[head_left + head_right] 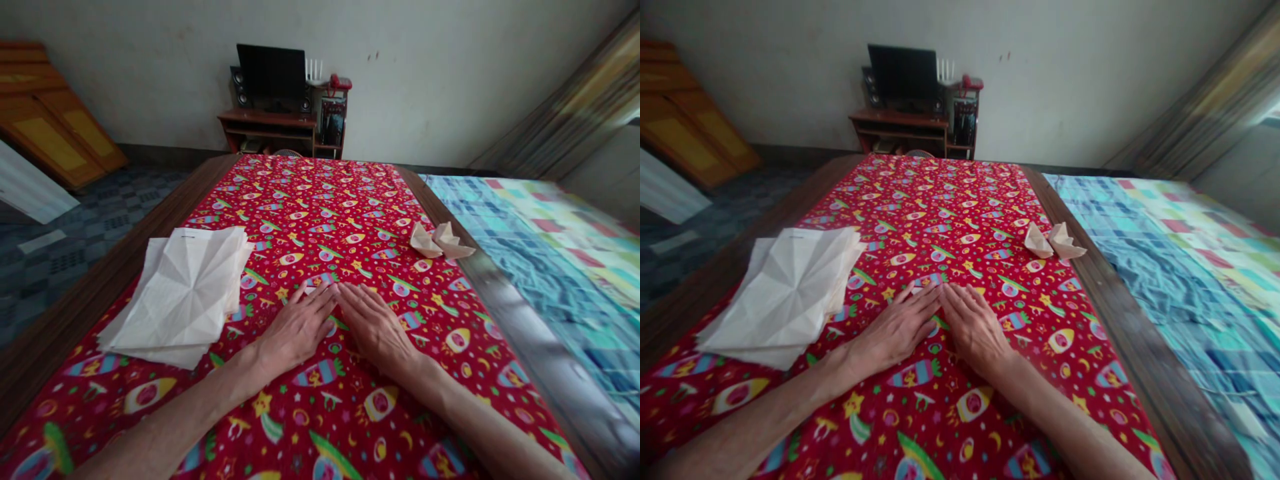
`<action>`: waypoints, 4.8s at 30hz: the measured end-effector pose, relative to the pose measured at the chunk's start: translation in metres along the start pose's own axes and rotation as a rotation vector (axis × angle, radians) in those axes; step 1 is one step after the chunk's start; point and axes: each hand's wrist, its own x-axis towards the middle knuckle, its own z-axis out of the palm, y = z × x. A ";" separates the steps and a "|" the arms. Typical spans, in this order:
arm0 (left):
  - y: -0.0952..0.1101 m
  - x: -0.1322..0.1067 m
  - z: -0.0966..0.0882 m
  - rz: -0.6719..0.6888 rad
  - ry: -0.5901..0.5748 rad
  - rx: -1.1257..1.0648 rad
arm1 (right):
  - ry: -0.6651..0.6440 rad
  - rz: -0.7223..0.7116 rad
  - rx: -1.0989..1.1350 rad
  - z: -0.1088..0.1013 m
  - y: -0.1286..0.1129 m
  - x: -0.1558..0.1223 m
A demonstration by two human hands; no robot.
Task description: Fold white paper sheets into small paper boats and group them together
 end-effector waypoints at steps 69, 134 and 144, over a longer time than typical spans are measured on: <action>0.002 0.016 -0.009 -0.364 0.241 -0.705 | 0.081 0.636 0.723 0.000 -0.014 0.027; -0.014 0.015 0.015 -0.485 0.078 -1.189 | 0.125 0.551 0.010 -0.072 0.245 -0.014; -0.013 0.013 0.014 -0.486 0.070 -1.141 | 0.090 0.561 0.048 -0.054 0.264 -0.015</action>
